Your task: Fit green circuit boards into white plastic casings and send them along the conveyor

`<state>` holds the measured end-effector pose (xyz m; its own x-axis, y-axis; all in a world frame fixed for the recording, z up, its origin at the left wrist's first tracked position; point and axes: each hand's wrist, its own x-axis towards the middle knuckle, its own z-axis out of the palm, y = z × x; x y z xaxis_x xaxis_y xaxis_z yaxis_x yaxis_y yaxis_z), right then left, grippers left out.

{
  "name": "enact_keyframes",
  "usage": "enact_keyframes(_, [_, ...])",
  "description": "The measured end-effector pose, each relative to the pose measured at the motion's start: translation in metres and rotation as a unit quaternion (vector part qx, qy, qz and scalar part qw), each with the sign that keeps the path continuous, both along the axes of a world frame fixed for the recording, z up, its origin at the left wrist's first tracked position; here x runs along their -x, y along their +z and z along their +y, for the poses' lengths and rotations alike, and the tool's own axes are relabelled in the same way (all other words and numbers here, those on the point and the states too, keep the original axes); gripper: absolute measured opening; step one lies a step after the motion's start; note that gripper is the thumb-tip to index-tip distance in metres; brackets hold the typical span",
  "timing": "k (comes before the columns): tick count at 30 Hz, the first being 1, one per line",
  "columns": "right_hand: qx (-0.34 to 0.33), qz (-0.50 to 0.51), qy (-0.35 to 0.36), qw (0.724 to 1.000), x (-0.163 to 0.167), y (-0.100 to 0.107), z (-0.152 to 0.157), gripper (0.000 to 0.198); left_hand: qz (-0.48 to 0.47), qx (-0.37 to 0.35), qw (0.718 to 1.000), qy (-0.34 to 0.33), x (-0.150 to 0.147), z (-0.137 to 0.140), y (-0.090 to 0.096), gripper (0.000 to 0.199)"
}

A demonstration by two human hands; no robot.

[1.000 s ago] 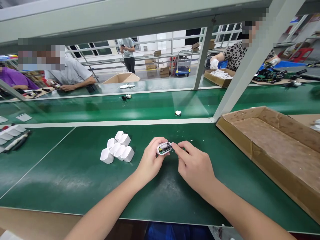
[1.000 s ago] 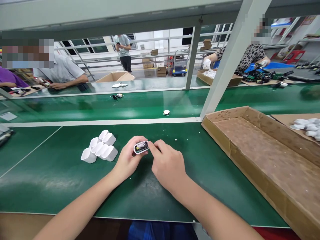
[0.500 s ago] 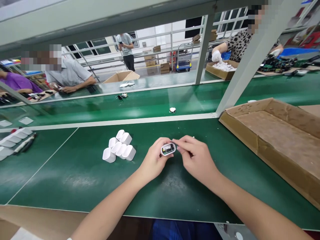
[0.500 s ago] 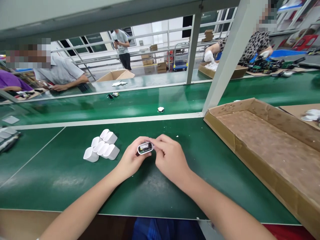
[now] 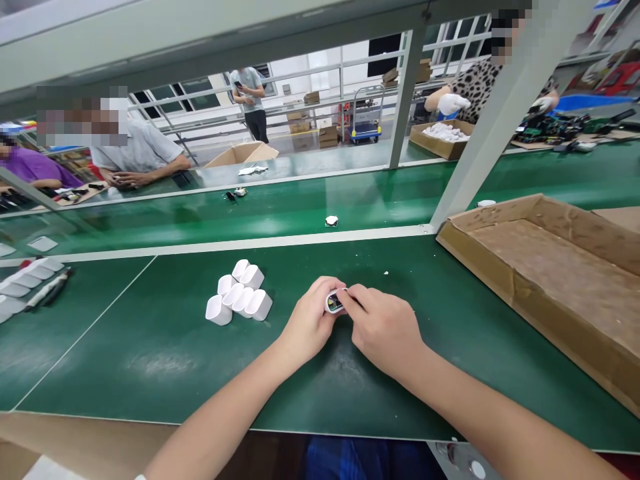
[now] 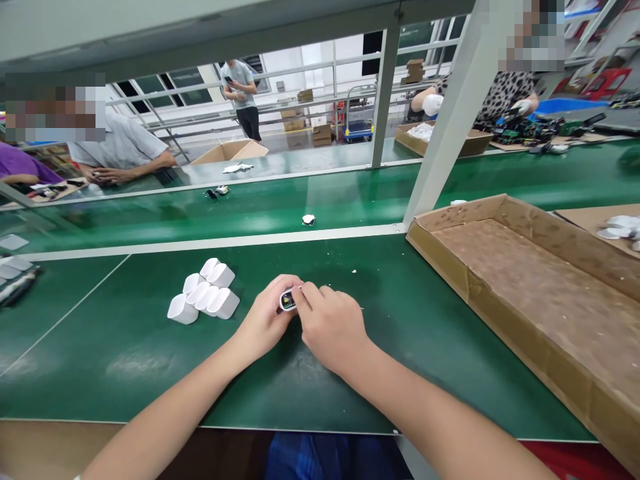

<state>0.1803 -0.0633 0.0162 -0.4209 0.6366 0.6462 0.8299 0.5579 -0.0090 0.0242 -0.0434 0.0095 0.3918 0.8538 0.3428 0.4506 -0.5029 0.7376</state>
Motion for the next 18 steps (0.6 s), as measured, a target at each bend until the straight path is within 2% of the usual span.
enact_keyframes(5, [-0.007,0.051,-0.003,0.999,-0.006,0.006,0.002,0.034,-0.028,0.049,0.998,0.013,0.0,0.0,0.002,0.025])
enact_keyframes(9, [-0.012,0.02,0.005,1.0,-0.006,0.005,0.003,0.032,-0.03,0.057,0.998,0.018,0.0,0.0,0.003,0.022])
enact_keyframes(11, [0.039,0.011,0.018,0.999,-0.005,0.003,0.005,0.033,-0.025,0.068,0.997,0.021,0.0,0.002,0.001,0.02])
enact_keyframes(13, [0.128,0.073,0.026,0.989,-0.008,0.004,0.011,0.034,-0.016,0.071,0.997,0.03,0.001,0.004,-0.002,0.02])
enact_keyframes(15, [0.234,0.192,0.025,0.953,-0.014,0.006,0.019,0.035,0.001,0.066,0.997,0.042,0.002,0.007,-0.004,0.021])
enact_keyframes(16, [0.288,0.259,0.027,0.922,-0.017,0.007,0.024,0.033,0.012,0.062,0.997,0.045,0.003,0.009,-0.004,0.022])
enact_keyframes(18, [0.398,0.389,0.048,0.83,-0.025,0.011,0.033,0.023,0.037,0.059,0.996,0.047,0.004,0.011,-0.005,0.022])
